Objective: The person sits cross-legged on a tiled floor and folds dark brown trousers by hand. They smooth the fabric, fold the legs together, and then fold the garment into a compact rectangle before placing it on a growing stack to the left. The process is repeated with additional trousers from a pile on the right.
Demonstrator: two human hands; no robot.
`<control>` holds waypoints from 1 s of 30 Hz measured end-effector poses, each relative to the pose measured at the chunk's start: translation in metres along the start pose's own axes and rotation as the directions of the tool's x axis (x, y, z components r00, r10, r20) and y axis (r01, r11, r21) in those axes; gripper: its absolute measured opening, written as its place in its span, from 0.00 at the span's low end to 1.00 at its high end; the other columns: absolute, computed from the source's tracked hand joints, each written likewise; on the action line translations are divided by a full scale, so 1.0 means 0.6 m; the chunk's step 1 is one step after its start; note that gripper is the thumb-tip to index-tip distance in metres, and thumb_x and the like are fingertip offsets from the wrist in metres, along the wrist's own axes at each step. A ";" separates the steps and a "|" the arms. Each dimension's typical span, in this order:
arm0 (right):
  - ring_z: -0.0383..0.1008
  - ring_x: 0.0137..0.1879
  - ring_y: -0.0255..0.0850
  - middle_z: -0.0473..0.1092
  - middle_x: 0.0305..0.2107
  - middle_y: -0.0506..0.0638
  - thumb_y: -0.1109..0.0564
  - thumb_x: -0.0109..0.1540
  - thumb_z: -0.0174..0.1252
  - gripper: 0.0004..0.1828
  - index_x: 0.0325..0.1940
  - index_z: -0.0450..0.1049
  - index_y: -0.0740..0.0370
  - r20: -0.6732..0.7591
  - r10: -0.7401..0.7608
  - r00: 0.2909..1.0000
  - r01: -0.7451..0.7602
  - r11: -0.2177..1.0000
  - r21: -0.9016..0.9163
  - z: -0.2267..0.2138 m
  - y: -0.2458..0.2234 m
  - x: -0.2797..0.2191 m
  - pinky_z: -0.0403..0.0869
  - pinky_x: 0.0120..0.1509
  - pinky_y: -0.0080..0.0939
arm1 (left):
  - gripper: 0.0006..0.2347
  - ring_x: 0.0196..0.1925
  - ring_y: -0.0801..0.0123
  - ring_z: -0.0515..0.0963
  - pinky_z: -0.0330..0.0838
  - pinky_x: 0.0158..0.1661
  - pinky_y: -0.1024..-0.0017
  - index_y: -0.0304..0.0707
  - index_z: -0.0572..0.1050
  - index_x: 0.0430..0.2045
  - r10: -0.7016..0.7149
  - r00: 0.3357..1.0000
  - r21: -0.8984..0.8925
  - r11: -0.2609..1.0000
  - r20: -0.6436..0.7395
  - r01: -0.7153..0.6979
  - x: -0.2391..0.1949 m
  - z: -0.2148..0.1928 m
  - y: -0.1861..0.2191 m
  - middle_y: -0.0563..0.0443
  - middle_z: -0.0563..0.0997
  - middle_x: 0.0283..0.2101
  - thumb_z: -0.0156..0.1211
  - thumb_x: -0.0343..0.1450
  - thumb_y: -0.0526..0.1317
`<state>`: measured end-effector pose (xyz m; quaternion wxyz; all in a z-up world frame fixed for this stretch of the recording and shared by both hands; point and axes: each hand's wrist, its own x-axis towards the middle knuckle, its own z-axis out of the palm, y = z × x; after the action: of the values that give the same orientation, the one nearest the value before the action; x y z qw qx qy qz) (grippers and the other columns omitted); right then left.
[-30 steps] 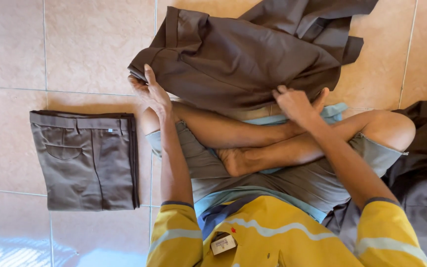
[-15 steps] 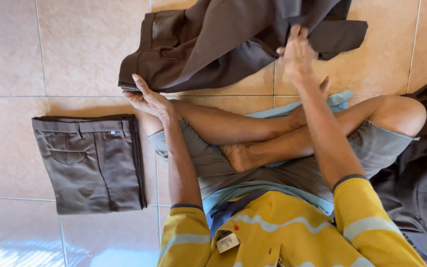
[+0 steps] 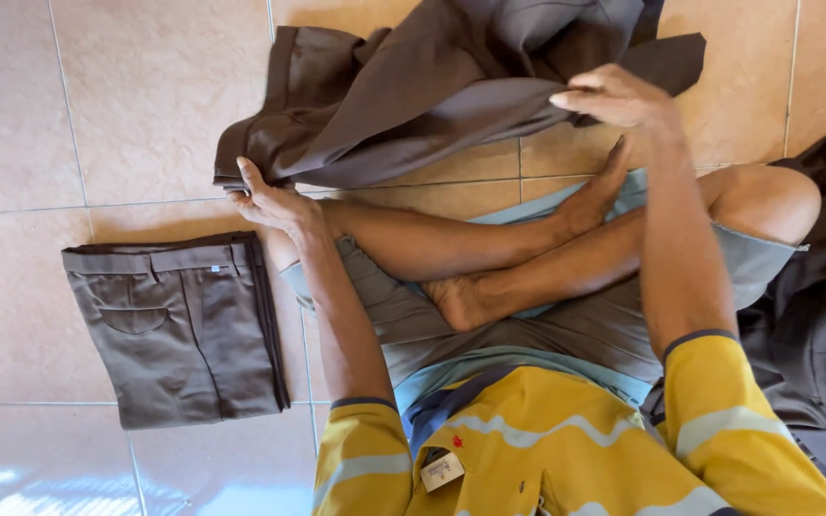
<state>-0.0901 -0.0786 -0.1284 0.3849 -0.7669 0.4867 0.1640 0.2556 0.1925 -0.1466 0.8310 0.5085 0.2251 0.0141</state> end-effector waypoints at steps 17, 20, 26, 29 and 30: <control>0.81 0.39 0.41 0.70 0.43 0.42 0.43 0.71 0.59 0.09 0.50 0.75 0.46 -0.611 -0.721 0.327 0.537 0.673 -0.508 0.223 -0.017 0.035 0.80 0.37 0.39 | 0.13 0.48 0.50 0.75 0.69 0.57 0.52 0.26 0.78 0.44 0.370 0.868 0.159 0.885 0.330 -0.438 -0.001 -0.029 -0.046 0.30 0.74 0.43 0.69 0.71 0.38; 0.80 0.39 0.42 0.70 0.40 0.46 0.40 0.70 0.57 0.14 0.47 0.73 0.51 -0.590 -0.784 0.191 0.658 0.549 -0.516 0.283 -0.117 -0.043 0.79 0.38 0.37 | 0.16 0.42 0.51 0.76 0.70 0.52 0.53 0.23 0.73 0.41 0.275 0.930 0.076 0.951 0.244 -0.301 -0.017 -0.010 -0.024 0.35 0.77 0.37 0.69 0.68 0.38; 0.74 0.44 0.47 0.68 0.44 0.54 0.55 0.64 0.59 0.13 0.53 0.72 0.58 -0.600 -0.737 0.311 0.241 0.671 -0.701 0.350 -0.148 -0.044 0.71 0.47 0.48 | 0.18 0.49 0.47 0.80 0.75 0.53 0.52 0.30 0.73 0.48 0.182 0.964 0.030 0.981 0.193 -0.192 0.038 -0.035 -0.065 0.30 0.78 0.45 0.72 0.68 0.39; 0.73 0.39 0.43 0.68 0.33 0.47 0.52 0.57 0.62 0.09 0.41 0.73 0.49 -0.657 -0.639 0.399 -0.094 0.685 -0.723 0.346 -0.005 0.064 0.69 0.45 0.48 | 0.18 0.46 0.44 0.81 0.76 0.50 0.51 0.27 0.71 0.47 0.134 0.980 -0.067 0.990 0.146 -0.126 0.065 -0.043 -0.082 0.32 0.78 0.42 0.70 0.69 0.38; 0.73 0.39 0.43 0.68 0.33 0.47 0.52 0.57 0.62 0.09 0.41 0.73 0.49 -0.662 -0.636 0.396 -0.112 0.682 -0.722 0.328 0.013 0.073 0.69 0.45 0.48 | 0.18 0.46 0.44 0.81 0.76 0.50 0.51 0.27 0.71 0.47 0.122 0.980 -0.074 0.991 0.155 -0.112 0.063 -0.040 -0.075 0.32 0.78 0.42 0.70 0.69 0.38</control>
<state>-0.0517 0.0400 -0.2872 -0.2099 -0.8867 0.3758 -0.1686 0.2713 0.2003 -0.2078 0.8600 0.4933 0.1269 0.0295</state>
